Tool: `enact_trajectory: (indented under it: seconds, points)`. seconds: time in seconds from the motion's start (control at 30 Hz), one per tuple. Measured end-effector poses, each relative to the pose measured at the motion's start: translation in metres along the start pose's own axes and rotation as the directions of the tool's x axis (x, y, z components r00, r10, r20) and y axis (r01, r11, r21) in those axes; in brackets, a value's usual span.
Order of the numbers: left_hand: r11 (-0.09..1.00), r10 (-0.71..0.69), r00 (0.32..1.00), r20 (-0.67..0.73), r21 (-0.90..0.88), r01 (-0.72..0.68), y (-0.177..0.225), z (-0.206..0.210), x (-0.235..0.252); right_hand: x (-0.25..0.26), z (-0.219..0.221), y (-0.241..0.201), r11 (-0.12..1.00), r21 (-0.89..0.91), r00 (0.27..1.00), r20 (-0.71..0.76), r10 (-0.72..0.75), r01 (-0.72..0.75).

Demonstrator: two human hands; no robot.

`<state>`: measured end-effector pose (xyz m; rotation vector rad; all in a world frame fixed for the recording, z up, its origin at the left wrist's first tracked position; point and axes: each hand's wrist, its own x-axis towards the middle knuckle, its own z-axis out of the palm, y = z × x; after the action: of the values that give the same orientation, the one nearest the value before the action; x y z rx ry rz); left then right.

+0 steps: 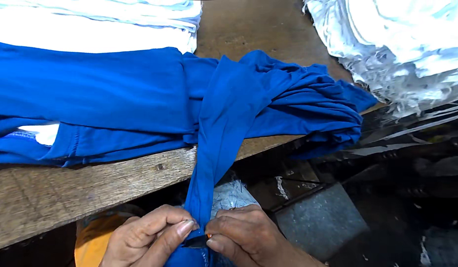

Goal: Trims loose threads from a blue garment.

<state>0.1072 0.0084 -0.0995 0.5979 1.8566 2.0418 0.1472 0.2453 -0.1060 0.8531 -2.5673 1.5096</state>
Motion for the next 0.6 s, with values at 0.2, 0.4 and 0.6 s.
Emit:
enact_trajectory:
  seconds: [0.2, 0.4, 0.6]
  points:
    - [1.0, -0.027, 0.999, -0.024, 0.004, 0.027, -0.002, 0.0, 0.0, -0.002, 0.002, 0.002, 0.998, 0.055, 0.998, -0.058, 0.006, -0.003]
    - [0.991, -0.114, 0.992, -0.057, -0.081, 0.109, 0.007, 0.002, -0.001, 0.001, -0.004, 0.005, 0.717, 0.648, 0.948, 0.03, 0.316, -0.259]
    - [0.975, -0.129, 0.988, 0.082, -0.173, 0.142, 0.008, -0.007, -0.006, 0.005, 0.009, 0.0, 0.662, 0.699, 0.943, 0.052, 0.33, -0.27]
